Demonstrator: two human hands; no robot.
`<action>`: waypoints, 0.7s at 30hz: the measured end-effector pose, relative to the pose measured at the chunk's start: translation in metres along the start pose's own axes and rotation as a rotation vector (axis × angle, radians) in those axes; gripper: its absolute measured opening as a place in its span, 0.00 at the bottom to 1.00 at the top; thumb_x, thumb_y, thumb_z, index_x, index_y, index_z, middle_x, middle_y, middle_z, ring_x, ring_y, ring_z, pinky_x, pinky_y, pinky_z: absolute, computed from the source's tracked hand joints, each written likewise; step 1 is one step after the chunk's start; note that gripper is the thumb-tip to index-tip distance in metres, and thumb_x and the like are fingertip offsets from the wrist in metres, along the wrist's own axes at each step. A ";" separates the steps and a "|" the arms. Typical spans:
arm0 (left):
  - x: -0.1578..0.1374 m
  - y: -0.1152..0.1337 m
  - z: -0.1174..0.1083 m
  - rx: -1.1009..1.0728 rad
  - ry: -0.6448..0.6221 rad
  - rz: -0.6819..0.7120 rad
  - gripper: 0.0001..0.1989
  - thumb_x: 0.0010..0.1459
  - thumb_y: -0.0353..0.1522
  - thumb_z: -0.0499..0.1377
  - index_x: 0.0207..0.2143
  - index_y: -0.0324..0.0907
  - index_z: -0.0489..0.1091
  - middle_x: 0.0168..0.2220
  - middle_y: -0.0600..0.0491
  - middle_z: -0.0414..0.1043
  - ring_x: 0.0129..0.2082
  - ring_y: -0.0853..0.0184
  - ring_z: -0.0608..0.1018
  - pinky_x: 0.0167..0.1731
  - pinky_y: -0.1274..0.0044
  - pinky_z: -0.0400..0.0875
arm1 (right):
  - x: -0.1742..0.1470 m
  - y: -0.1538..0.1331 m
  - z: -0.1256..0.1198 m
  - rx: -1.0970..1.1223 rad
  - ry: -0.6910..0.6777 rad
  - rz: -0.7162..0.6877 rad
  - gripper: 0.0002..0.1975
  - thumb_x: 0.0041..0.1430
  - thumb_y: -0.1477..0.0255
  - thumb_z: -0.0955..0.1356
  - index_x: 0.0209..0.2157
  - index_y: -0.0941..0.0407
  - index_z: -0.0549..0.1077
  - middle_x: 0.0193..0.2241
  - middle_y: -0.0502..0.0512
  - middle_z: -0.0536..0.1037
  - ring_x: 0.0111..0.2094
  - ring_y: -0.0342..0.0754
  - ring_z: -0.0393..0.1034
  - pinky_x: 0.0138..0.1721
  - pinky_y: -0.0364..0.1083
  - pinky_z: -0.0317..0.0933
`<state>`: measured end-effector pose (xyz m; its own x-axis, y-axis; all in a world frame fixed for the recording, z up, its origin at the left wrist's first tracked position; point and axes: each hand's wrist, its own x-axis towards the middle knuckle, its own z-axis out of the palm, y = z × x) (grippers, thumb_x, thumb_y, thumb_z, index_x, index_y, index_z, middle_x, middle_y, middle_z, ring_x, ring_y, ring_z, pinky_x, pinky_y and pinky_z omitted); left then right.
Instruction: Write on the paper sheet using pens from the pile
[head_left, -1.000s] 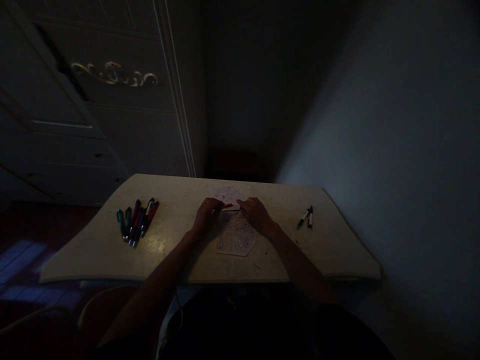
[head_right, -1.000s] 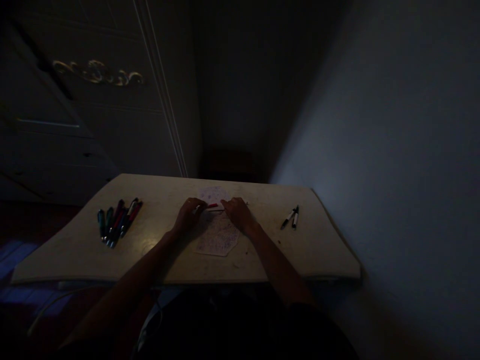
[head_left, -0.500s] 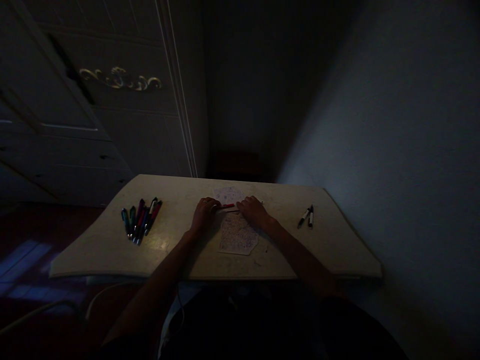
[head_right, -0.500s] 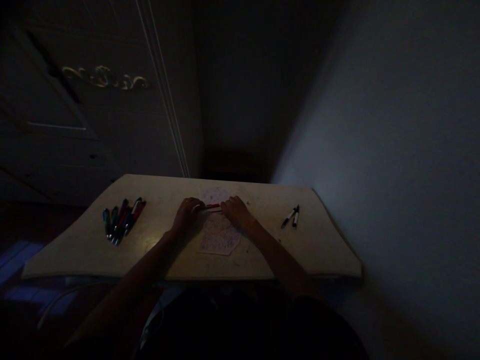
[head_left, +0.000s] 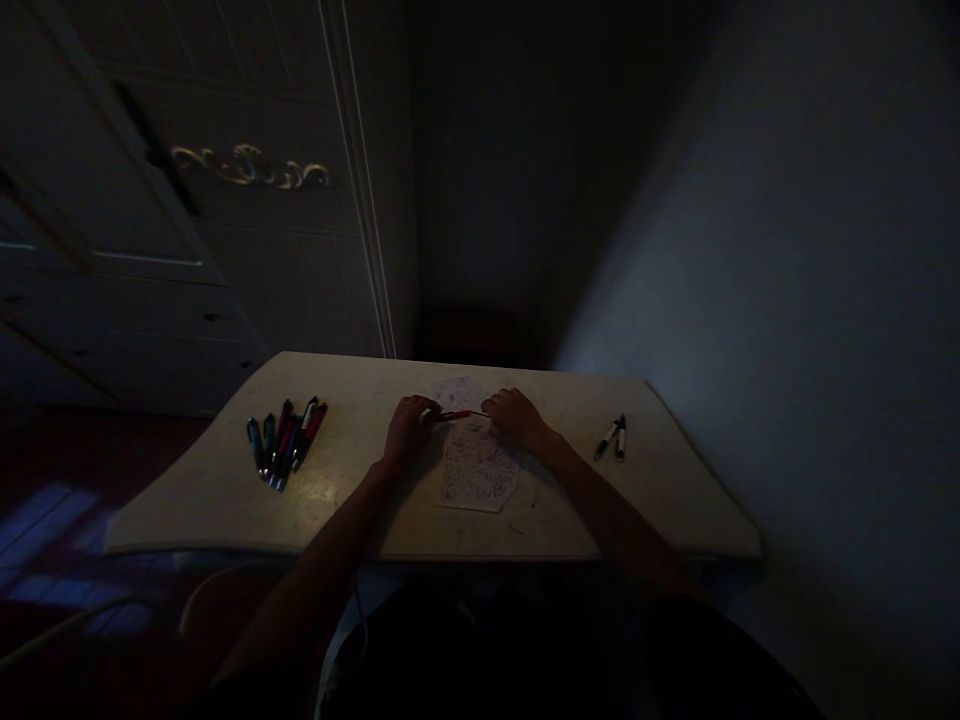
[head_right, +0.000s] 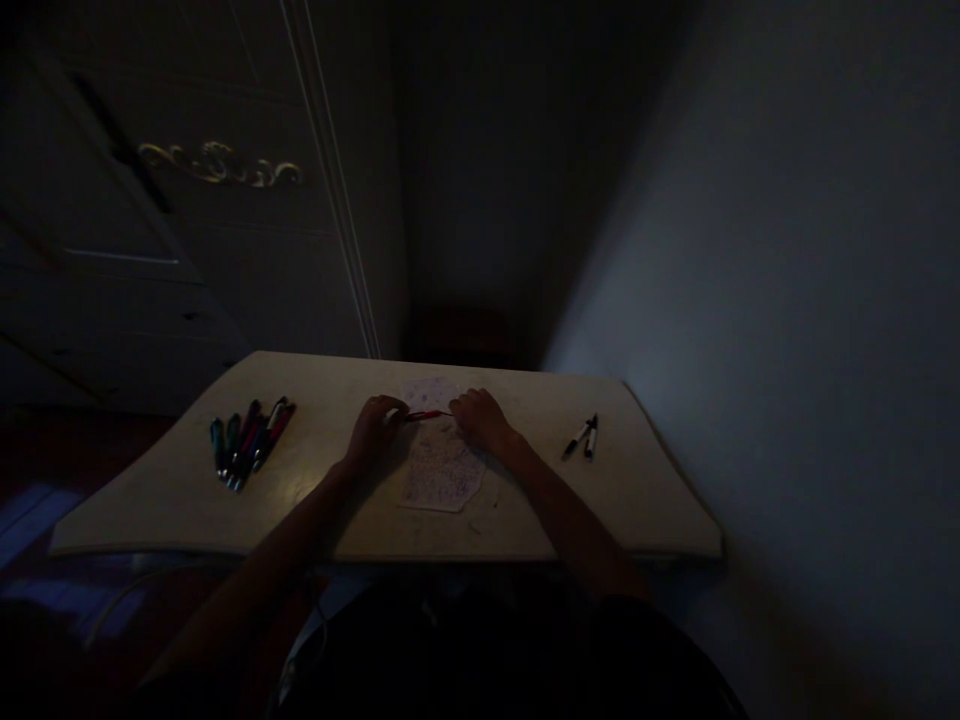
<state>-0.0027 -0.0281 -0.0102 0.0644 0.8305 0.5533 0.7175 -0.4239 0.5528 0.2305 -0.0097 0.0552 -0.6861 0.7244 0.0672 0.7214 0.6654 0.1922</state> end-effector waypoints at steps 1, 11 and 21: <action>-0.001 0.000 0.000 -0.004 0.002 -0.002 0.06 0.60 0.28 0.56 0.34 0.43 0.73 0.35 0.48 0.75 0.40 0.60 0.73 0.43 0.68 0.69 | -0.004 0.003 -0.002 0.018 0.036 0.031 0.11 0.58 0.74 0.67 0.43 0.61 0.74 0.41 0.63 0.77 0.45 0.55 0.67 0.44 0.49 0.56; -0.004 0.000 0.001 -0.065 -0.001 0.043 0.06 0.56 0.26 0.57 0.34 0.43 0.73 0.35 0.48 0.76 0.39 0.60 0.74 0.43 0.67 0.70 | -0.027 0.001 0.012 0.170 0.304 0.177 0.10 0.66 0.72 0.64 0.41 0.58 0.77 0.41 0.61 0.75 0.43 0.52 0.64 0.44 0.48 0.55; -0.003 0.004 -0.002 -0.121 -0.045 0.052 0.07 0.57 0.27 0.57 0.35 0.43 0.75 0.35 0.49 0.76 0.39 0.60 0.75 0.42 0.68 0.71 | -0.029 -0.003 0.024 0.193 0.340 0.154 0.11 0.65 0.72 0.67 0.47 0.55 0.77 0.35 0.56 0.78 0.39 0.50 0.65 0.42 0.47 0.54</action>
<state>-0.0012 -0.0324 -0.0086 0.1325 0.8202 0.5566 0.6232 -0.5056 0.5966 0.2499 -0.0285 0.0295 -0.5378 0.7389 0.4060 0.8002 0.5989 -0.0301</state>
